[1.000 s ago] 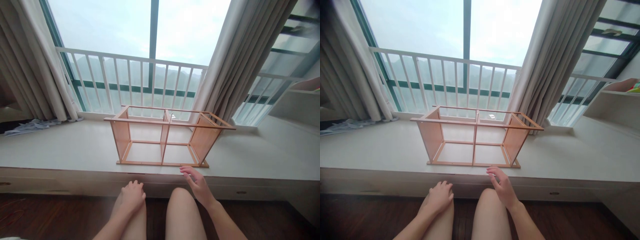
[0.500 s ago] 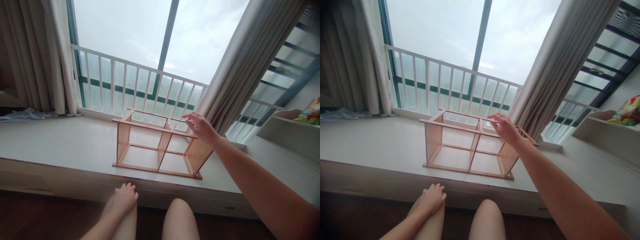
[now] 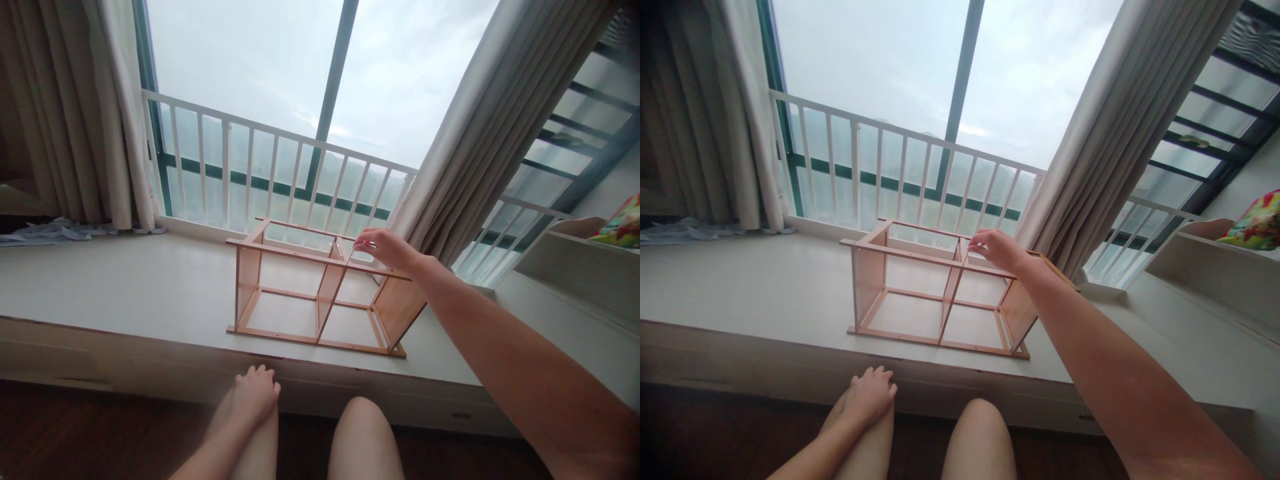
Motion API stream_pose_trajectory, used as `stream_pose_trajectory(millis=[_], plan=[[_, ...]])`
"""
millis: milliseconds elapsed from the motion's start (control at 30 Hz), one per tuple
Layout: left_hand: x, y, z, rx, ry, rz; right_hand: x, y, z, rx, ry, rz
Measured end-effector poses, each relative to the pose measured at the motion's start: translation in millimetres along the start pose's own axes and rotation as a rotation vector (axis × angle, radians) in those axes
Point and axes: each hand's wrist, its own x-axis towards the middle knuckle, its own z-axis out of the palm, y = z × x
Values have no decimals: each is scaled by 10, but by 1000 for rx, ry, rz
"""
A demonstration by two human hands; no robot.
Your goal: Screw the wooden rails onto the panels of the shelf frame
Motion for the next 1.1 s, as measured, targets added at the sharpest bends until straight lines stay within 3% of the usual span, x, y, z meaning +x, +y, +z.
stream_pose_trajectory(millis=[300,667,1100], plan=[[-7,60,-33,18,-24,-7,51,-27,1,-15,-31,-50],[33,83,-11,18,-16,2,155,-231,119,-256,16,241],[98,98,90,29,-11,1,187,-338,-7,-151,0,221]])
